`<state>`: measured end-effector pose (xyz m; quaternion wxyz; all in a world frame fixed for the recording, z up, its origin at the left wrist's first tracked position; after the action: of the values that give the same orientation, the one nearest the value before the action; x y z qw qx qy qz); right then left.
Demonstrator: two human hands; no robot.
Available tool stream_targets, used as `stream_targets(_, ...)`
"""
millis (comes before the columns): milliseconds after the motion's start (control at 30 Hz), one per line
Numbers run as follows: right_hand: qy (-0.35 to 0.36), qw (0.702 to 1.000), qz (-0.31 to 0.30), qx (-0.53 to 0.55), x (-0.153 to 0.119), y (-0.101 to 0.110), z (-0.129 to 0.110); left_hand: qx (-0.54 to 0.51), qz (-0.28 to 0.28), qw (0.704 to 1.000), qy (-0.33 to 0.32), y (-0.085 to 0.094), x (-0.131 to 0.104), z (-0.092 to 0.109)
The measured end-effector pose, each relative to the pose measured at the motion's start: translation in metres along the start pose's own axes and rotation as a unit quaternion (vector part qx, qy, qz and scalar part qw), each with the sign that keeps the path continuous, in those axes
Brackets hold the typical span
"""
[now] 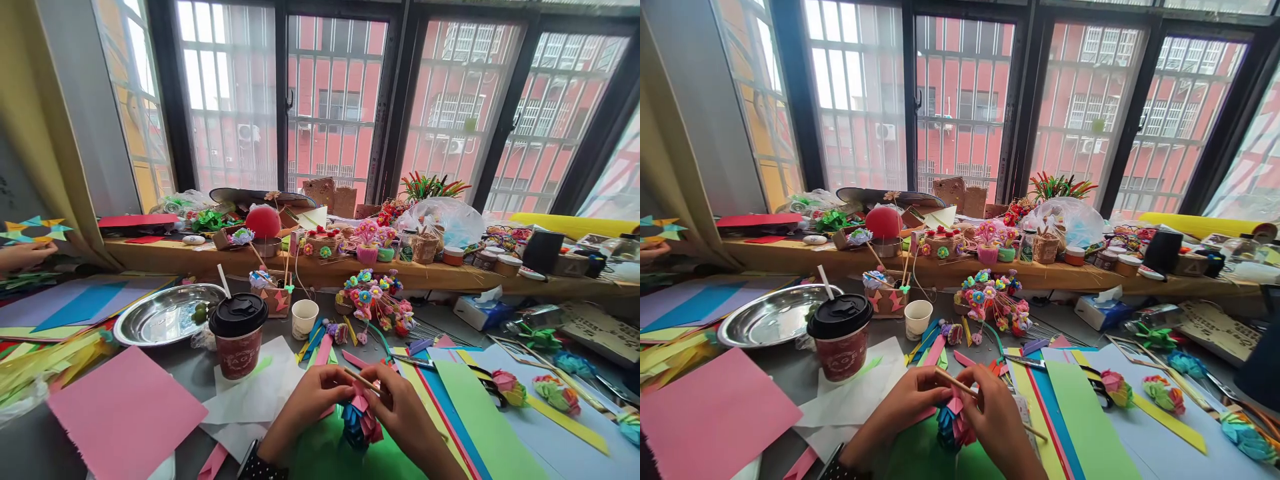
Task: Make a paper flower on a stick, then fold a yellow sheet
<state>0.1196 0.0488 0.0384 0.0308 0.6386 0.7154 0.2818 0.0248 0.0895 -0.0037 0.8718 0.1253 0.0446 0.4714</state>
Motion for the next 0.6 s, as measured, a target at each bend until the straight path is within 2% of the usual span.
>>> stream_targets(233,-0.012,1.0,0.014,0.007,0.0,0.002,0.005,0.027,0.032,0.999,0.016,0.004,0.0,-0.001)
stream_targets(467,-0.053,0.995,0.007,0.084,-0.002,0.006,0.017,0.016,-0.007,1.0,0.007,-0.002,-0.005,0.009)
stream_targets(600,-0.069,0.994,0.003,0.085,-0.002,0.007,0.022,0.034,0.0,0.999,-0.006,0.0,-0.006,0.014)
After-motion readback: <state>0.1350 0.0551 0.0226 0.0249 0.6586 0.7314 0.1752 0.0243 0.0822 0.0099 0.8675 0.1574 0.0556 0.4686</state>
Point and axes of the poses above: each hand's wrist, its own x-axis towards the middle knuckle, its own y-axis out of the back of the hand, z = x × y, the point moved 9 cm from there along x, towards the middle knuckle, and after that the axes turned 14 degrees about x, right-handed, at the moved point
